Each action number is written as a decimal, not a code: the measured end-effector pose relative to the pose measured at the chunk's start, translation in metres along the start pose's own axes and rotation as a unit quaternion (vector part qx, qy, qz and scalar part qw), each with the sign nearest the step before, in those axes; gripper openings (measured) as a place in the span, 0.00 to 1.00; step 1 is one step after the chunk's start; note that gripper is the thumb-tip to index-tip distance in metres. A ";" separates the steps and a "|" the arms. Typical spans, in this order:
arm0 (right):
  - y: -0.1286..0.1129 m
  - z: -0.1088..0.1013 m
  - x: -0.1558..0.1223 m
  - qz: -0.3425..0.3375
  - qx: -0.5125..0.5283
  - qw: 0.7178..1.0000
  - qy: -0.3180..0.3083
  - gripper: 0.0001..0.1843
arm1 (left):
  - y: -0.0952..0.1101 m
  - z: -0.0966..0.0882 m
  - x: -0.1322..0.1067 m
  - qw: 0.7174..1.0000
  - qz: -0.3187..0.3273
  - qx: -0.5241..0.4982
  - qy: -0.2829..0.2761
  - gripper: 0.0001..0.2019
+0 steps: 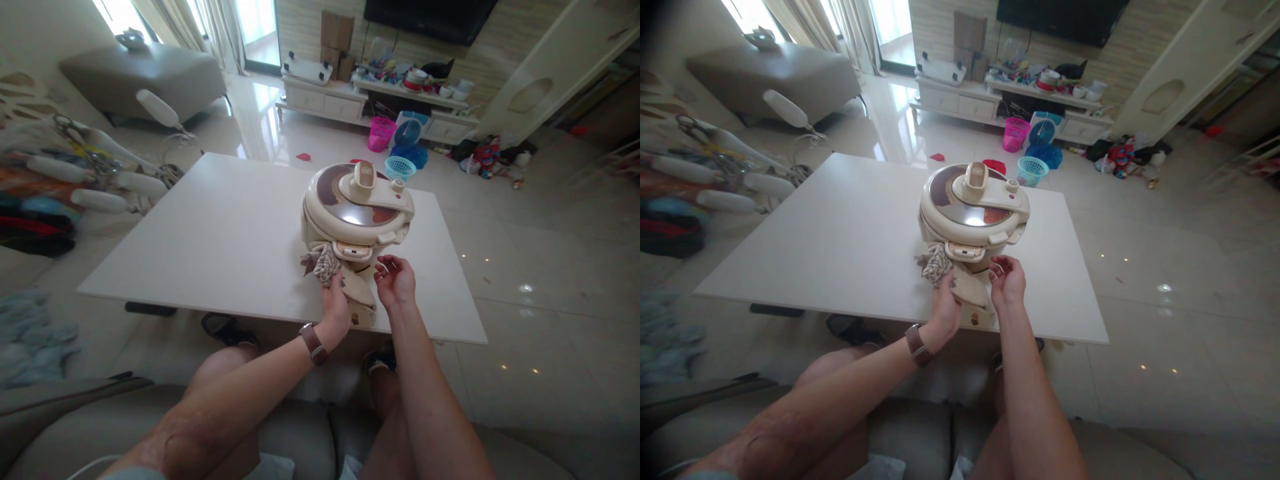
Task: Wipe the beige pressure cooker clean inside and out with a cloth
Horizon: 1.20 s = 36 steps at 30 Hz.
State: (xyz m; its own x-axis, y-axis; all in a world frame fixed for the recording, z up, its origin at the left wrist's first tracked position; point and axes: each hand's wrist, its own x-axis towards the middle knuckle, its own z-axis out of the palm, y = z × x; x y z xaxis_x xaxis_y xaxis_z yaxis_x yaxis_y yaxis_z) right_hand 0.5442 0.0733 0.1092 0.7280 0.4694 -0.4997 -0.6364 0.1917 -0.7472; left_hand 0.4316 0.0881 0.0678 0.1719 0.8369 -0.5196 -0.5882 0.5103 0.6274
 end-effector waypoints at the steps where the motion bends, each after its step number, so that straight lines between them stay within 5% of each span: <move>1: -0.002 -0.001 0.001 -0.002 0.001 1.000 0.004 0.03 | 0.002 0.002 0.001 1.000 0.001 -0.005 0.008 0.10; 10: -0.004 -0.008 0.005 -0.011 -0.016 1.000 0.006 0.03 | 0.034 0.013 0.053 0.994 -0.009 -0.033 0.103 0.09; 15: 0.000 -0.002 0.003 0.004 -0.009 1.000 -0.015 0.03 | 0.023 0.008 0.031 0.996 -0.024 -0.029 0.079 0.07; 19: 0.000 0.000 0.004 0.004 -0.003 1.000 -0.005 0.04 | 0.014 0.004 -0.001 0.993 -0.109 -0.035 0.013 0.07; 24: -0.003 -0.004 0.004 0.001 -0.005 1.000 0.001 0.03 | 0.042 0.011 0.012 0.980 -0.181 -0.078 0.030 0.12; 28: -0.004 -0.005 0.002 0.005 -0.002 1.000 0.005 0.04 | 0.069 0.013 0.048 0.992 -0.075 -0.093 0.052 0.13; 32: -0.001 -0.001 0.001 0.015 -0.005 1.000 0.003 0.05 | 0.075 0.011 0.069 0.989 0.146 0.020 -0.004 0.12; 34: 0.002 0.002 0.001 0.019 -0.002 1.000 0.001 0.05 | 0.074 0.008 0.069 0.953 0.261 0.143 -0.061 0.13; 36: 0.004 0.004 0.001 0.023 0.002 1.000 0.001 0.05 | 0.073 0.006 0.065 0.880 0.369 0.262 -0.146 0.15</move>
State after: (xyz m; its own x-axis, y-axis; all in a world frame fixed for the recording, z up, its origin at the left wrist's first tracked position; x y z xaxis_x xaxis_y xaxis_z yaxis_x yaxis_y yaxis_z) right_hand 0.5412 0.0784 0.1070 0.6979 0.4765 -0.5347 -0.6706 0.1726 -0.7214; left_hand 0.4043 0.1808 0.0830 0.1374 0.9544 0.2652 -0.1928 -0.2369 0.9522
